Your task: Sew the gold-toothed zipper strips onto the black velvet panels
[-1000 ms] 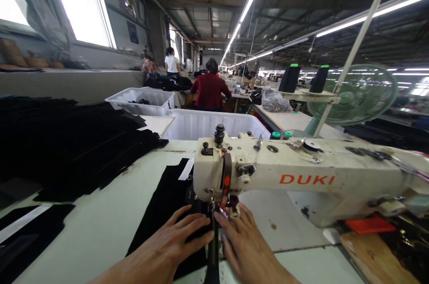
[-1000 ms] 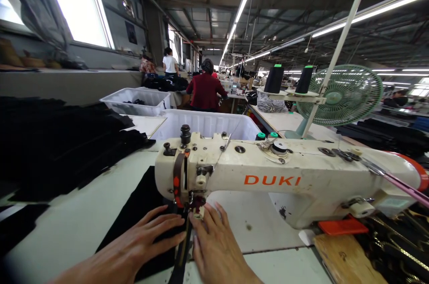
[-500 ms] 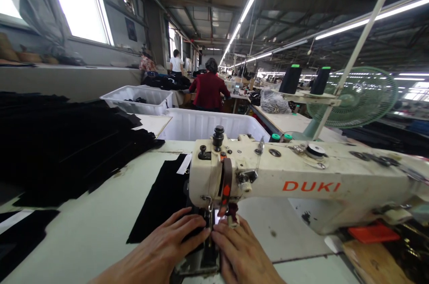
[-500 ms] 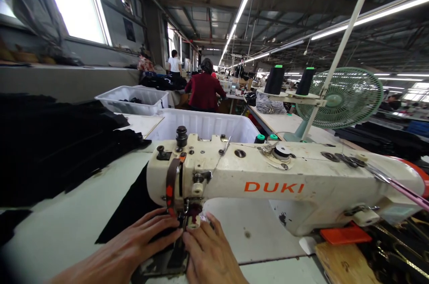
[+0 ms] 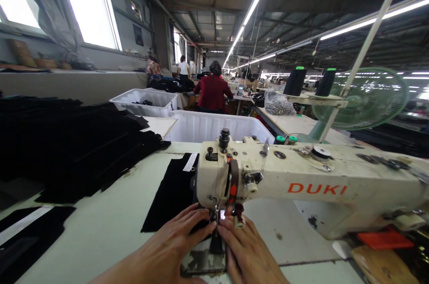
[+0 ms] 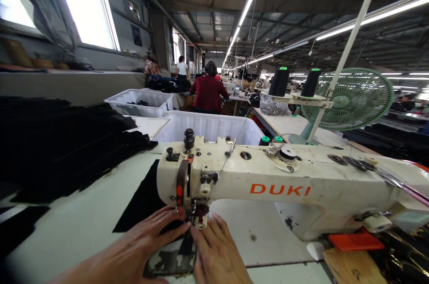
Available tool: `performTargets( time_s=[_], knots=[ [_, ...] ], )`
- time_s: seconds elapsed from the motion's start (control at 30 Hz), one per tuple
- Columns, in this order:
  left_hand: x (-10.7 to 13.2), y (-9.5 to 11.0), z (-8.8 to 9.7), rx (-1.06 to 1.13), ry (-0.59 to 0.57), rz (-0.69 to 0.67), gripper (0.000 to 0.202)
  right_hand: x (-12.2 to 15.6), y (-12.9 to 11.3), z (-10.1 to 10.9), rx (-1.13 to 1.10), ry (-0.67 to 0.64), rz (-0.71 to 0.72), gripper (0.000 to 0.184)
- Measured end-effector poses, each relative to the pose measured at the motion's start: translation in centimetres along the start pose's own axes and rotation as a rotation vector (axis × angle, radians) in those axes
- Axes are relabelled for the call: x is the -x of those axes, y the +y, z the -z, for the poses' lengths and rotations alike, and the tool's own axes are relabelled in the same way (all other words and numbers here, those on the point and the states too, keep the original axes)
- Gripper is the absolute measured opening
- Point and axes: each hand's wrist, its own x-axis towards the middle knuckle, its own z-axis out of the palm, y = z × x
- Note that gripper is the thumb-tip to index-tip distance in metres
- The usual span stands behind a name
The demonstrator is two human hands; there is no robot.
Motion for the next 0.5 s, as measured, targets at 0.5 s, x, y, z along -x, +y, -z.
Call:
performTargets(
  time_s=[0.5],
  knots=[
    [-0.3,1.0,0.3,-0.23,0.169,0.13,0.037,0.7,1.8,0.0,0.164,0.181,0.198,0.052]
  ],
)
